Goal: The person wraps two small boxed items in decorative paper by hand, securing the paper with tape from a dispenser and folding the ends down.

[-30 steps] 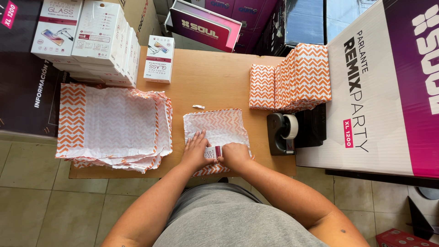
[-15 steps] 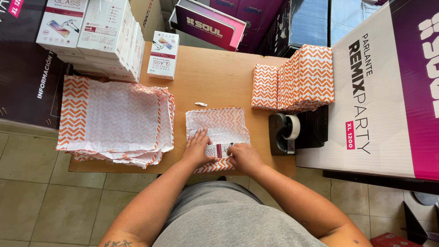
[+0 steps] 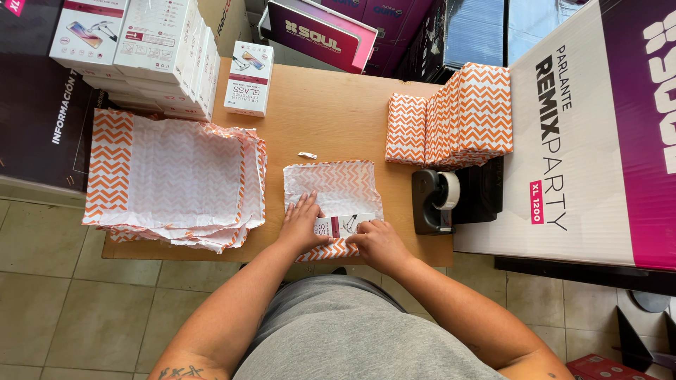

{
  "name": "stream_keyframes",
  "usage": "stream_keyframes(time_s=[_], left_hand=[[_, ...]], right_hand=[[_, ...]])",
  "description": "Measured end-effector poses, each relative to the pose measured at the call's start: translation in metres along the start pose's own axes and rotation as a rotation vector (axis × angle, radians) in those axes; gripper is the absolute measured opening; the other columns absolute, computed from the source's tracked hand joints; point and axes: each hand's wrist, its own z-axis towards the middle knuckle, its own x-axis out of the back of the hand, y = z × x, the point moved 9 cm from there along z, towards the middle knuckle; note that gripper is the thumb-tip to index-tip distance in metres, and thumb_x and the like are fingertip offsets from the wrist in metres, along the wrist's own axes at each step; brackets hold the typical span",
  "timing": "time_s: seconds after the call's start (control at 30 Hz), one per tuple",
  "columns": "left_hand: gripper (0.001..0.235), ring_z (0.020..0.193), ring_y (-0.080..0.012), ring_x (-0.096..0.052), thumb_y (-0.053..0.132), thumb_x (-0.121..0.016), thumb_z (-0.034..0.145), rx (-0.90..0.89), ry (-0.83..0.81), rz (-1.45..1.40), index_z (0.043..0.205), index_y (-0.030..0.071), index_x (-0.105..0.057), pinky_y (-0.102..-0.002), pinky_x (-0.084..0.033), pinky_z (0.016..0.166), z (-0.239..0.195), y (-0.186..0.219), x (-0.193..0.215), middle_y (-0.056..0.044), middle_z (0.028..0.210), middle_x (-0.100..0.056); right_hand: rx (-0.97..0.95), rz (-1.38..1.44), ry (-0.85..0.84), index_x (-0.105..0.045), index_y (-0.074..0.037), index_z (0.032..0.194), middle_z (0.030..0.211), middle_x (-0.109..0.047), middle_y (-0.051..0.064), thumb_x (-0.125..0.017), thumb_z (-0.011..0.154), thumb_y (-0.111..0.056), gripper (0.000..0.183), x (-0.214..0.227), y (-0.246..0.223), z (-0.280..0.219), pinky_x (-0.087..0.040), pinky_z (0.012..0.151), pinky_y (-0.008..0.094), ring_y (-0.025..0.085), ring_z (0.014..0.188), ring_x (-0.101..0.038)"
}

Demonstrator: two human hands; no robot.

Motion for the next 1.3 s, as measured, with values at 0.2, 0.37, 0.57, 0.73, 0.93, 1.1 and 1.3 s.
stream_keyframes(time_s=[0.2,0.37,0.57,0.73,0.93,1.1,1.3], left_hand=[[0.067,0.179,-0.0304,-0.016,0.051,-0.102,0.078,0.007,0.001,-0.006,0.128,0.022,-0.066,-0.06,-0.011,0.145,-0.001,0.002,0.001,-0.004,0.194,-0.022],[0.065,0.18,-0.0297,-0.014,0.052,-0.099,0.081,0.011,-0.014,0.003,0.129,0.023,-0.066,-0.059,-0.01,0.145,-0.004,0.006,0.004,-0.003,0.195,-0.021],[0.053,0.181,-0.0287,-0.009,0.047,-0.091,0.091,0.037,-0.034,-0.031,0.13,0.022,-0.064,-0.059,-0.005,0.146,-0.001,0.0,-0.004,-0.002,0.196,-0.015],[0.031,0.181,-0.0285,-0.008,0.047,-0.068,0.11,0.041,-0.05,-0.056,0.129,0.022,-0.066,-0.059,-0.005,0.145,0.007,-0.007,-0.01,-0.002,0.196,-0.015],[0.029,0.18,-0.0271,-0.008,0.05,-0.06,0.114,0.032,-0.079,-0.03,0.129,0.025,-0.065,-0.059,-0.007,0.145,0.008,-0.011,-0.011,0.001,0.196,-0.014],[0.03,0.18,-0.0293,-0.01,0.049,-0.06,0.115,0.024,-0.107,-0.005,0.13,0.024,-0.069,-0.061,-0.011,0.145,0.012,-0.012,-0.009,-0.001,0.196,-0.016],[0.031,0.179,-0.0263,-0.016,0.055,-0.069,0.108,-0.017,-0.127,0.009,0.132,0.037,-0.078,-0.059,-0.019,0.143,0.022,-0.026,-0.005,0.005,0.194,-0.023]], right_hand=[[-0.012,-0.003,0.032,-0.086,-0.041,0.107,0.099,-0.071,-0.004,-0.075,0.096,-0.03,0.02,-0.004,-0.012,-0.002,-0.055,0.084,0.04,0.023,0.096,-0.069],[-0.005,0.025,0.017,-0.086,-0.039,0.111,0.099,-0.069,-0.002,-0.075,0.094,-0.026,0.023,-0.008,-0.024,-0.002,-0.054,0.082,0.043,0.025,0.096,-0.068],[-0.107,-0.014,-0.007,-0.085,-0.043,0.116,0.1,-0.07,-0.003,-0.072,0.094,-0.03,0.028,-0.01,0.001,-0.019,-0.055,0.083,0.043,0.025,0.098,-0.069],[-0.125,0.01,0.023,-0.083,-0.039,0.118,0.101,-0.068,-0.002,-0.072,0.088,-0.023,0.035,-0.011,-0.01,-0.018,-0.055,0.084,0.044,0.026,0.098,-0.068],[-0.122,0.03,0.055,-0.081,-0.037,0.118,0.101,-0.067,-0.002,-0.068,0.087,-0.018,0.039,-0.028,-0.027,0.001,-0.056,0.084,0.043,0.026,0.1,-0.068],[-0.185,0.004,0.055,-0.085,-0.037,0.113,0.099,-0.068,-0.003,-0.069,0.083,-0.018,0.039,-0.017,-0.016,-0.01,-0.056,0.083,0.043,0.026,0.097,-0.068],[-0.294,-0.045,0.087,-0.084,-0.039,0.113,0.098,-0.069,-0.004,-0.071,0.085,-0.025,0.034,-0.023,-0.016,-0.017,-0.056,0.084,0.043,0.024,0.097,-0.067]])
